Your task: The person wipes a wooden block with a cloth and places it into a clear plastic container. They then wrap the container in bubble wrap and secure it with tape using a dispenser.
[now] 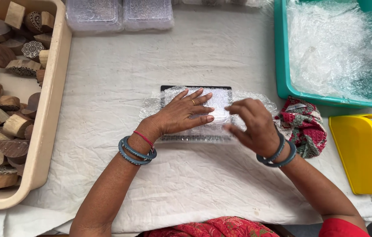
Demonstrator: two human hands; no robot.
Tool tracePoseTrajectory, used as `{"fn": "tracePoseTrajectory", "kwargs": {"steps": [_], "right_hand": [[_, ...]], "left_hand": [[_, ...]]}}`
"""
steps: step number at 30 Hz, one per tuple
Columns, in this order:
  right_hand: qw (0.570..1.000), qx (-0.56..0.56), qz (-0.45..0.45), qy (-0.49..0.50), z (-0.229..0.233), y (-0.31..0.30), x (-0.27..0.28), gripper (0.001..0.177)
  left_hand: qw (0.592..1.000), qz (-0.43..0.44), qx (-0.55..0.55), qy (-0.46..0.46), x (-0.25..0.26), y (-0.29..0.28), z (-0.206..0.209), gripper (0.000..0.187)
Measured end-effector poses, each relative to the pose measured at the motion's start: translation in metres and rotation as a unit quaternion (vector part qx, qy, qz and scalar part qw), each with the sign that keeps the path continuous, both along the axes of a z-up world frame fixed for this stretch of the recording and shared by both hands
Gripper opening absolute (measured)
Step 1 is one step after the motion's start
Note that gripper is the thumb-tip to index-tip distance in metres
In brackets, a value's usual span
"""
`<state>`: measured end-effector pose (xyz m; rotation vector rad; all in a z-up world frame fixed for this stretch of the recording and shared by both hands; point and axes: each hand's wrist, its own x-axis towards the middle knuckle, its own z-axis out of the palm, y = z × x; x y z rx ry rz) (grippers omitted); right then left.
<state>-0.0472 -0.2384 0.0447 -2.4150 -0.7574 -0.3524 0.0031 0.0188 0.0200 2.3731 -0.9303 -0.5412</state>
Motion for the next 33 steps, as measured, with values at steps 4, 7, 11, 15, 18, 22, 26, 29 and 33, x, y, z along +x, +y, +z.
{"fn": "tracePoseTrajectory", "kwargs": {"steps": [4, 7, 11, 15, 18, 22, 26, 29, 33], "right_hand": [[0.980, -0.121, 0.113, -0.107, -0.015, 0.021, -0.030, 0.072], [0.970, -0.184, 0.127, -0.101, -0.028, 0.025, -0.045, 0.058], [0.973, -0.179, 0.073, -0.123, -0.047, 0.017, -0.042, 0.046], [0.980, -0.126, 0.072, -0.137, -0.050, 0.013, -0.026, 0.042], [0.995, -0.055, 0.021, -0.086, -0.066, 0.006, 0.001, 0.042], [0.996, -0.078, 0.018, -0.047, -0.039, 0.015, 0.015, 0.047], [0.989, -0.106, 0.098, -0.024, -0.061, -0.006, 0.026, 0.057], [0.992, -0.109, 0.063, 0.012, -0.065, -0.012, 0.037, 0.033], [0.995, -0.023, 0.050, -0.079, -0.051, 0.003, 0.056, 0.028]], "left_hand": [[0.999, -0.014, -0.033, -0.006, 0.004, 0.000, -0.012, 0.079], [1.000, -0.003, -0.030, -0.002, 0.004, 0.000, -0.011, 0.078], [0.999, 0.005, -0.039, 0.003, 0.010, 0.001, -0.014, 0.080], [0.996, 0.017, -0.086, 0.014, 0.011, 0.002, -0.010, 0.084], [0.996, 0.034, -0.057, 0.052, 0.009, -0.002, 0.010, 0.084], [0.996, 0.051, -0.017, 0.072, 0.001, -0.003, 0.019, 0.085], [1.000, -0.010, 0.000, -0.020, -0.009, -0.003, 0.016, 0.081], [0.995, -0.032, -0.018, -0.091, -0.009, -0.003, -0.006, 0.083], [0.980, -0.007, -0.089, -0.175, -0.007, -0.002, -0.012, 0.048]]}}
